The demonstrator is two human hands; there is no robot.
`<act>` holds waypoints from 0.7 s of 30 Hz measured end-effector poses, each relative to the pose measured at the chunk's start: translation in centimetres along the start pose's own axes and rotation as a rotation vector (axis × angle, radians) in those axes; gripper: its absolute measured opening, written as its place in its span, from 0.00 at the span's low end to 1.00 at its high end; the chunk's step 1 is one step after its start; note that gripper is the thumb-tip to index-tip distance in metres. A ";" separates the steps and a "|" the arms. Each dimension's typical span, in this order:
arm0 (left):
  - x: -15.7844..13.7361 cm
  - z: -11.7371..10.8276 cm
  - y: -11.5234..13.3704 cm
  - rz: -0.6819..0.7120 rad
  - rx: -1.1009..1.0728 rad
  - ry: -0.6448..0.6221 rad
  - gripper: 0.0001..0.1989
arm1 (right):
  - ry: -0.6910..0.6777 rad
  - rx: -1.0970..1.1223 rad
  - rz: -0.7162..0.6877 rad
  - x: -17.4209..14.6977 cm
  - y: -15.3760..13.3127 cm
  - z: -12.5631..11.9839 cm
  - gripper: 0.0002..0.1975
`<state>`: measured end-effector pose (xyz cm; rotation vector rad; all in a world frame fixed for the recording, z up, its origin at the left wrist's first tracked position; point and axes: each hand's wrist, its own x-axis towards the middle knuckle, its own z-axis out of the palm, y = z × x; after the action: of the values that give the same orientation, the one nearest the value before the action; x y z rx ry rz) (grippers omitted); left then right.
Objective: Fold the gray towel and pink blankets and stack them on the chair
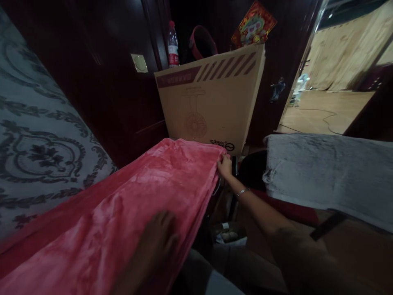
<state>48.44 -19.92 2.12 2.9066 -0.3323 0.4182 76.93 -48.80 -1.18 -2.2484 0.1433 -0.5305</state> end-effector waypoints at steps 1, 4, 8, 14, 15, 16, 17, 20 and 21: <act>-0.9 0.5 1.5 0.010 0.056 -0.073 0.25 | -0.002 0.007 0.028 0.2 0.4 0.0 0.28; -3.0 1.5 4.1 -0.016 0.216 -0.201 0.33 | -0.039 0.006 0.070 0.9 0.9 0.0 0.29; -4.9 2.4 5.0 -0.018 0.292 -0.146 0.36 | -0.086 0.000 0.107 1.9 0.7 0.2 0.33; -6.6 3.4 6.3 -0.062 0.419 -0.035 0.35 | -0.093 -0.028 0.180 2.9 -0.4 0.3 0.36; -6.7 3.5 6.5 -0.066 0.431 -0.027 0.35 | -0.087 -0.019 0.151 2.9 -0.4 0.2 0.36; -6.6 3.5 6.6 -0.065 0.438 -0.025 0.35 | -0.073 -0.011 0.110 3.0 -0.4 0.2 0.36; -6.5 3.5 6.7 -0.060 0.440 -0.026 0.35 | -0.052 -0.011 0.075 2.9 -0.3 0.1 0.36; -6.2 3.2 7.0 -0.056 0.428 -0.033 0.34 | -0.007 -0.051 0.059 2.4 0.4 0.0 0.36; -6.3 3.1 7.1 -0.065 0.424 -0.034 0.33 | -0.007 -0.071 0.075 2.2 0.7 0.0 0.35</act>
<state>41.58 -26.13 -1.64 3.3287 -0.1681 0.4799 78.98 -49.83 -0.95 -2.3034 0.2451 -0.4844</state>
